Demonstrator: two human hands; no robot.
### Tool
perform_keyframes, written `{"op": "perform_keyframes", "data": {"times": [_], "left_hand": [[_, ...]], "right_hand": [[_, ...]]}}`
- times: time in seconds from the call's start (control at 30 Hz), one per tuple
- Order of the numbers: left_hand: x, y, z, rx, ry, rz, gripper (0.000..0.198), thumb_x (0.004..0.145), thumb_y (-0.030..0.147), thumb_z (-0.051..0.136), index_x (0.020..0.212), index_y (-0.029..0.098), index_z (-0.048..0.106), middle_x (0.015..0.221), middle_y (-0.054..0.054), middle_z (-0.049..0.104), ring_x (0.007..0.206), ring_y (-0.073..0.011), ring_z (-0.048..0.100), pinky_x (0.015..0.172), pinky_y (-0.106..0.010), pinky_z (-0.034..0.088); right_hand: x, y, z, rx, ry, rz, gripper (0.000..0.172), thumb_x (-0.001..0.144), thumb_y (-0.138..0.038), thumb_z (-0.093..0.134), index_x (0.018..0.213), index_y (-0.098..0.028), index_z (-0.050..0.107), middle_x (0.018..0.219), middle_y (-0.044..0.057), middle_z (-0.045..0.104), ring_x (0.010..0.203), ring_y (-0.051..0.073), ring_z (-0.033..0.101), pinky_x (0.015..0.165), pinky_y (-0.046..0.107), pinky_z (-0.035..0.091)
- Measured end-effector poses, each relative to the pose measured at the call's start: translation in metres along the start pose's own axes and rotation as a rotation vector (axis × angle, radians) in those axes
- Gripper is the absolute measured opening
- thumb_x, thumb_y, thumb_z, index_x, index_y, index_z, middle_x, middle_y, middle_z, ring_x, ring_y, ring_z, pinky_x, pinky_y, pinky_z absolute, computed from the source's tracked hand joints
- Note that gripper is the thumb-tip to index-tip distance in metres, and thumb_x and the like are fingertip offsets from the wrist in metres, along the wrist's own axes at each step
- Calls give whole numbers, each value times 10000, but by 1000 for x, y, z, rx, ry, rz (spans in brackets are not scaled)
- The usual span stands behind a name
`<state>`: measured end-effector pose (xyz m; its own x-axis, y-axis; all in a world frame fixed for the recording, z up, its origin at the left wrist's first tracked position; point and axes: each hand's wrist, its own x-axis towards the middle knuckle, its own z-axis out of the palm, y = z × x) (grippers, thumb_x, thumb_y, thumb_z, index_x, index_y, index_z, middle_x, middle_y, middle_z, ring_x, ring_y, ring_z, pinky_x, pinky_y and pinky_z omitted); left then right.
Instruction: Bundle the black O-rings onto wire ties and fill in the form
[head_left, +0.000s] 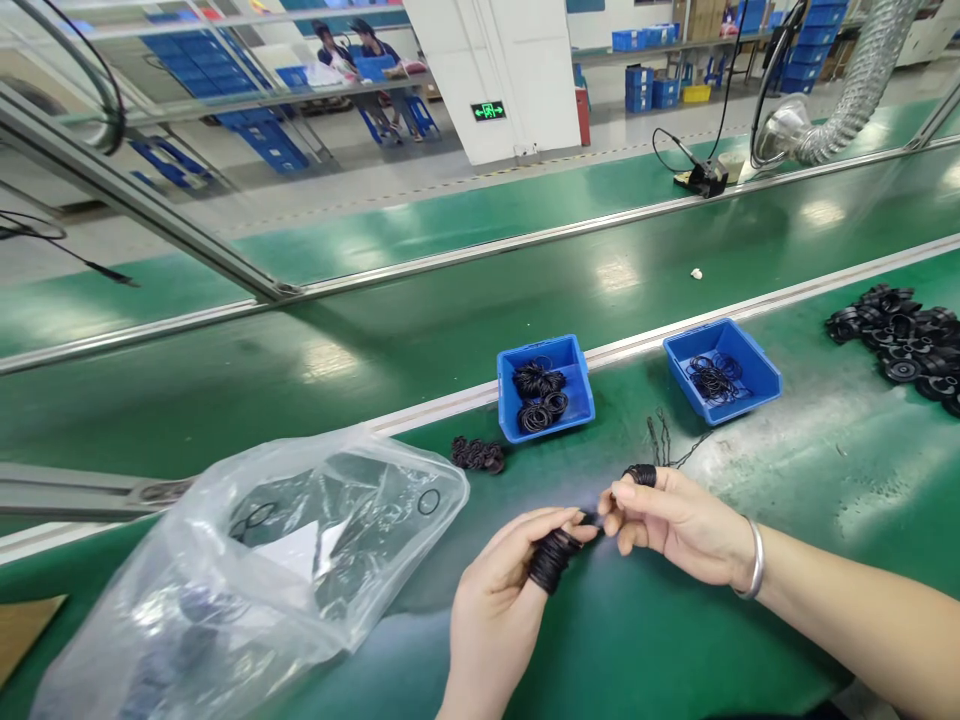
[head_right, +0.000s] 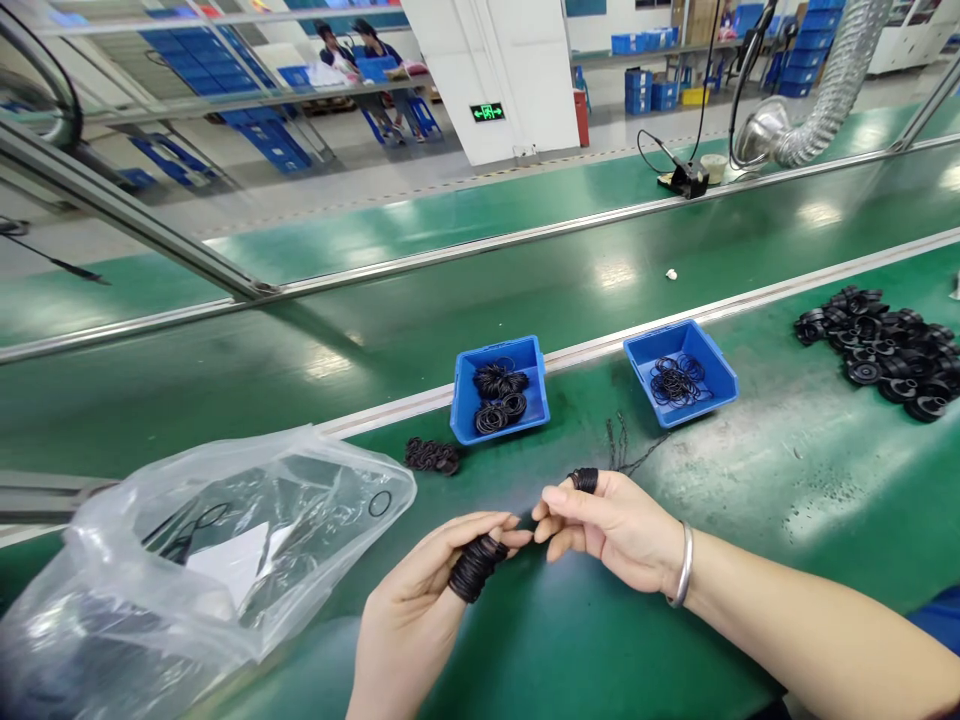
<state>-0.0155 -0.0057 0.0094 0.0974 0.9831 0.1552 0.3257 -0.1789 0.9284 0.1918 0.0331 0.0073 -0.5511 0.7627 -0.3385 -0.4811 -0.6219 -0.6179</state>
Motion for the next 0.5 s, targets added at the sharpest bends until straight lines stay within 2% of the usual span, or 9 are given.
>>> {"op": "perform_keyframes", "data": {"times": [0.13, 0.27, 0.37, 0.5], "left_hand": [[3, 5, -1, 171, -20, 166, 255, 899, 133, 586, 1043, 271, 746, 955, -33, 760, 921, -179, 720, 827, -268, 590], [1, 4, 0, 261, -25, 260, 286, 897, 101, 577, 1061, 277, 732, 981, -18, 756, 901, -150, 719, 832, -227, 572], [-4, -1, 0, 249, -17, 251, 303, 903, 97, 573, 1110, 281, 696, 976, -9, 760, 915, -150, 725, 854, -234, 571], [-9, -3, 1, 201, 22, 198, 286, 913, 87, 555, 1114, 269, 645, 975, -7, 760, 889, -152, 741, 842, -253, 590]], "right_hand": [[-2, 3, 3, -161, 43, -50, 332, 700, -416, 853, 675, -135, 679, 597, -31, 576, 547, 80, 490, 579, 241, 410], [-4, 4, 5, -168, -13, -42, 329, 742, -443, 818, 782, -128, 731, 637, 11, 638, 567, 102, 523, 567, 251, 409], [-4, 2, 4, -82, -36, -34, 330, 789, -455, 776, 807, -129, 725, 696, 39, 670, 591, 112, 558, 558, 247, 409], [-3, 4, 3, -113, -29, -40, 348, 792, -465, 770, 747, -125, 708, 575, -5, 595, 536, 98, 513, 580, 259, 402]]}}
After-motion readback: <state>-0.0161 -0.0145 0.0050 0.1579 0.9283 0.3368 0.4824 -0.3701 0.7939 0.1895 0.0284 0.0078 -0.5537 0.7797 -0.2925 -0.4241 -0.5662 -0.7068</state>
